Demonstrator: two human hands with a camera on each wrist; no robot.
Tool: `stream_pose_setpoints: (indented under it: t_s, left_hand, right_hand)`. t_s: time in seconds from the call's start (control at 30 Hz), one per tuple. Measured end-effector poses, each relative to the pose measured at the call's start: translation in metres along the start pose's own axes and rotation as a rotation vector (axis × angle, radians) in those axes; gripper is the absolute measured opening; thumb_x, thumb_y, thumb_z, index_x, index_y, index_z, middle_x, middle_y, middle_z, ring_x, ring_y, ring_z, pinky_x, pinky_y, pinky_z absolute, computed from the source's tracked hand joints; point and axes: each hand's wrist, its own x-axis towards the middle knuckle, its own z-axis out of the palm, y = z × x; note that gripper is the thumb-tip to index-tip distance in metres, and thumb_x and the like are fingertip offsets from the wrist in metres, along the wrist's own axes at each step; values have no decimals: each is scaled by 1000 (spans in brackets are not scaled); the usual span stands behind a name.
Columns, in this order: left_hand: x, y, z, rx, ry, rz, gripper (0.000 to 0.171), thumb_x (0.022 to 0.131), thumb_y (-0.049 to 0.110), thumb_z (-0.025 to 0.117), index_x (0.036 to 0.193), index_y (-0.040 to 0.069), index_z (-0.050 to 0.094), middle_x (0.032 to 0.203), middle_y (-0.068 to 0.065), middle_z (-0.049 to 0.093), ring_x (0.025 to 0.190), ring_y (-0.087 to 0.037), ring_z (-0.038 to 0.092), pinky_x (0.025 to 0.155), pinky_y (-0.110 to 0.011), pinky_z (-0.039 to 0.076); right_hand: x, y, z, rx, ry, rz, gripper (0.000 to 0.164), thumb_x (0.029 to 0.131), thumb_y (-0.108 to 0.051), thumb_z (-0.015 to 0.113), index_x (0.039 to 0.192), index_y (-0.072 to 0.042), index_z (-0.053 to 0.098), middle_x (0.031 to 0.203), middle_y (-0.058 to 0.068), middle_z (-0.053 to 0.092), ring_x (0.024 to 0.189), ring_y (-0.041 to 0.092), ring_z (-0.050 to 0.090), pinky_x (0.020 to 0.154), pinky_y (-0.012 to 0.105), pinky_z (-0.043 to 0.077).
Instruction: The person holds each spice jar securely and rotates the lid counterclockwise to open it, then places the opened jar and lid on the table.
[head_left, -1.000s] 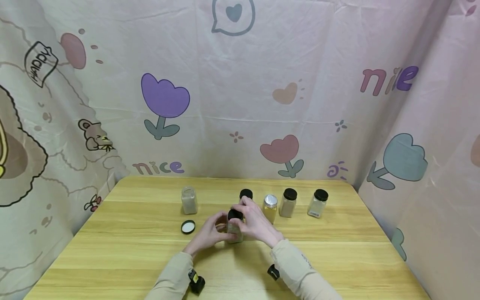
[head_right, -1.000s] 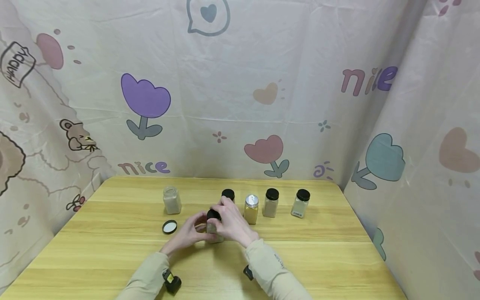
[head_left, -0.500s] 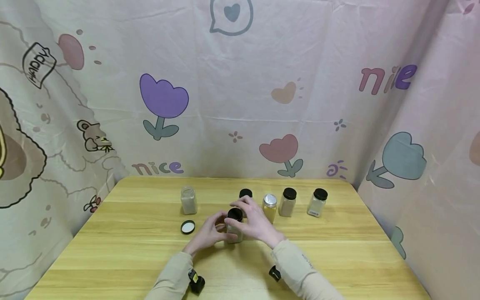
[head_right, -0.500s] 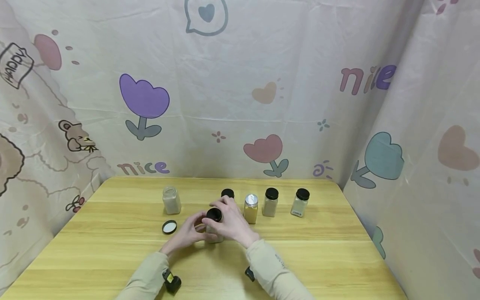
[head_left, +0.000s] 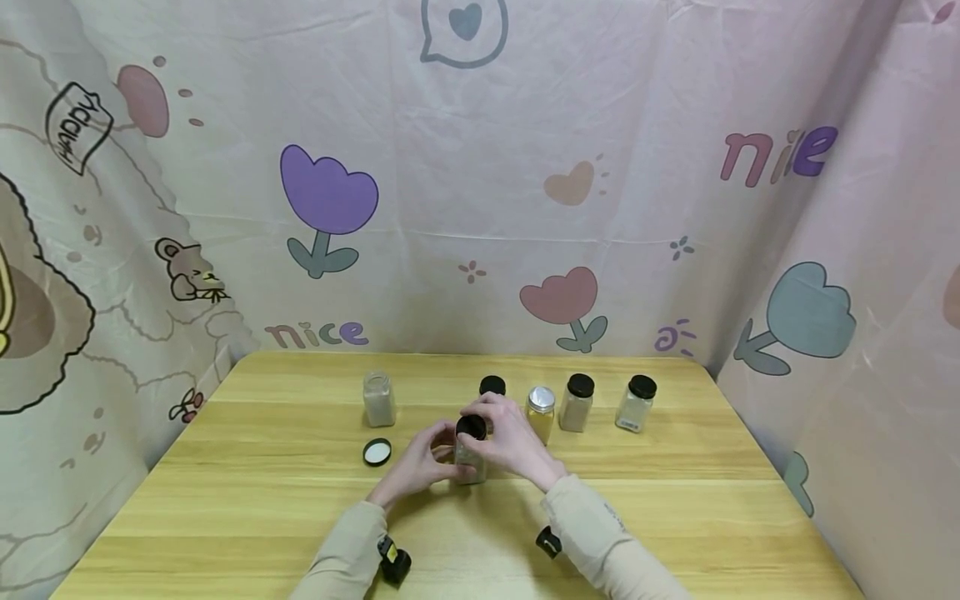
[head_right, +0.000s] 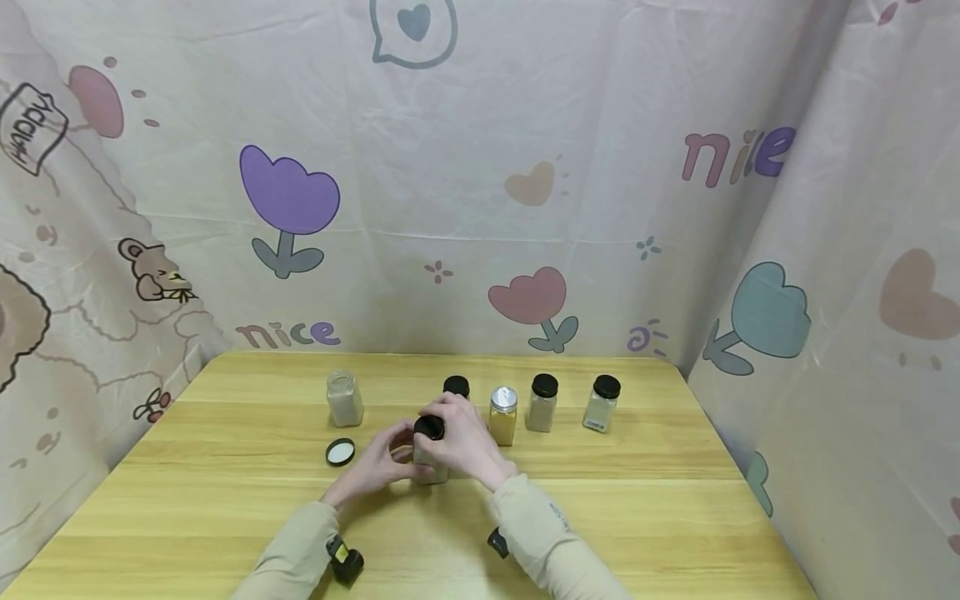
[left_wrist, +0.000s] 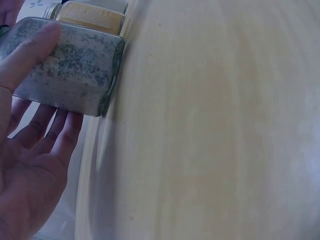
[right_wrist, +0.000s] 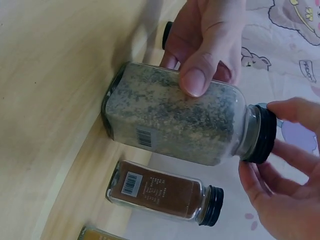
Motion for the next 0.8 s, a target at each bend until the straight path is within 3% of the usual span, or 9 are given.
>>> stream_pose_setpoints:
  t_s: [0.2,0.27,0.37,0.53,0.67,0.8]
  left_hand:
    - [0,-1,0,5,-2,6,53,81,13,84,125,1,57,128,-17,62,128,-36,58,113,-38,49]
    - [0,-1,-1,10,-5,10,53,81,12,84,125,1,56,129,-17,61,128,-36,58,113,-39,49]
    - [0,-1,-1,16,-12,11,51,82,12,84,124,2,56,129,-17,61,128,-35,59,113,-39,49]
    - [-1,0,0,1,-18,13,49,82,13,84,121,5,55,129,-16,61,128,-35,59,112,-38,51]
    - [-1,1,-1,-8,-16,7,50,82,13,84,122,6,56,130,-15,61,128,-36,59,111,-37,51]
    - [0,-1,-1,9,-13,19,51,82,13,84,125,4,56,129,-16,62,127,-35,59,112,-39,51]
  right_hand:
    - [-3,-1,-5,66,-65,-5,33,86,-11,72,118,-6,72,121,10,68,115,29,62,99,51,50]
    - [-4,-1,-4,64,-43,-6,33,88,-16,74,119,-6,71,119,9,67,113,27,61,98,47,51]
    - [-3,-1,-1,19,24,3,36,88,-25,78,117,-5,71,108,7,66,98,21,61,85,31,53]
    - [-1,0,3,-31,94,15,34,84,-27,83,106,-2,74,93,6,64,79,14,56,68,17,45]
    - [0,-1,1,-12,72,2,29,83,-21,83,104,-2,75,98,7,68,84,17,62,72,20,50]
    - [-1,-2,-4,39,-3,7,25,85,-14,78,108,-4,75,108,9,70,98,23,65,86,31,53]
